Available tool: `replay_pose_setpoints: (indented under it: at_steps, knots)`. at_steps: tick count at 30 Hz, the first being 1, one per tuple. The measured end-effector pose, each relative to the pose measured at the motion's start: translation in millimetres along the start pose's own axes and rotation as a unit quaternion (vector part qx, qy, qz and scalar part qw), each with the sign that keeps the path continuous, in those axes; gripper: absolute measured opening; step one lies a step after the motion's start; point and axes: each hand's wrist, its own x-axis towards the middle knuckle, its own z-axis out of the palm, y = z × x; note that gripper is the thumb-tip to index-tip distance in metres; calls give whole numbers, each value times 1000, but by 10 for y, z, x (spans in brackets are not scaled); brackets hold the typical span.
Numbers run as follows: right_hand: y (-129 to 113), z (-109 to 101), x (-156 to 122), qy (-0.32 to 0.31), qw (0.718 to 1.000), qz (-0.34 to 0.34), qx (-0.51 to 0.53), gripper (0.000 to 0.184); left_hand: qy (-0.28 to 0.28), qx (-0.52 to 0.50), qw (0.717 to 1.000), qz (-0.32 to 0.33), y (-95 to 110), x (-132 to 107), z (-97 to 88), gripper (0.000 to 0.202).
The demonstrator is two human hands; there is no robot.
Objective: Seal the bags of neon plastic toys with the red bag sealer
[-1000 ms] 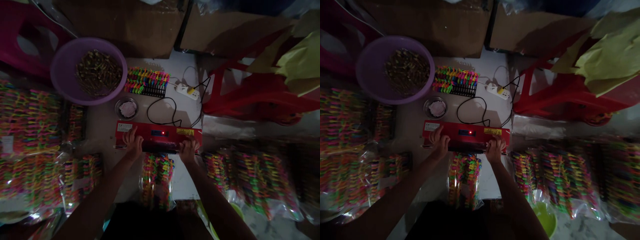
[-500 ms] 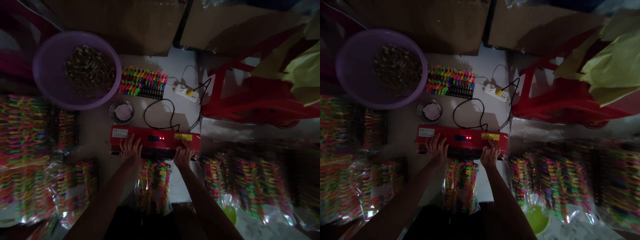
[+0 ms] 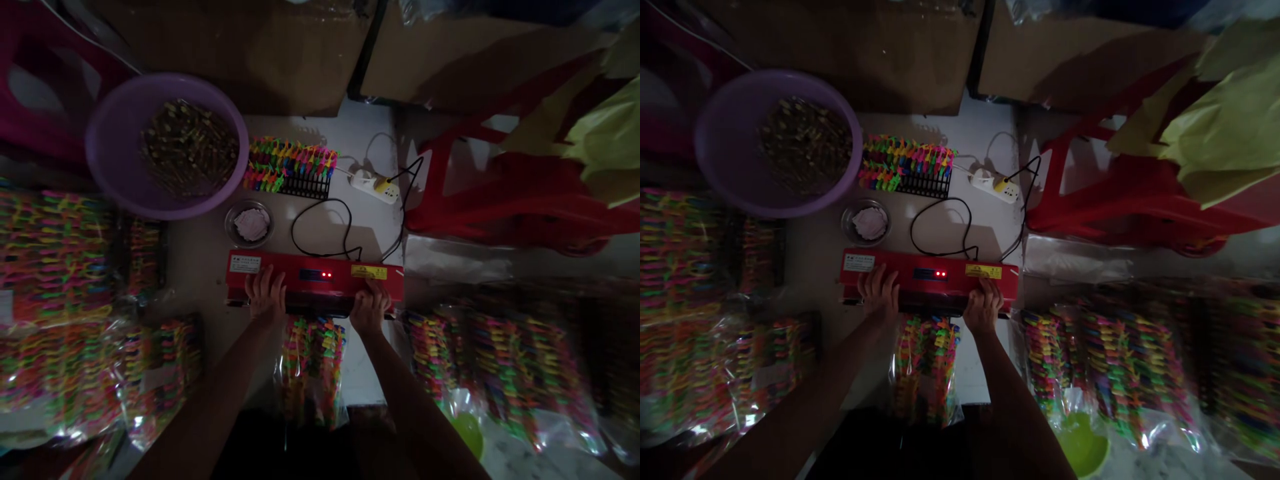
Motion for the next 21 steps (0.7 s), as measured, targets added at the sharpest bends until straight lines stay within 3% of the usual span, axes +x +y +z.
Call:
replay_pose_setpoints:
  at_steps: [6, 21]
  knots:
    - [12, 17, -28, -6, 1000, 8, -7, 14, -24, -14, 999, -24, 1, -15, 12, 34]
    - [29, 34, -53, -44, 998, 43, 25, 16, 3, -2, 1000, -12, 21, 11, -6, 33]
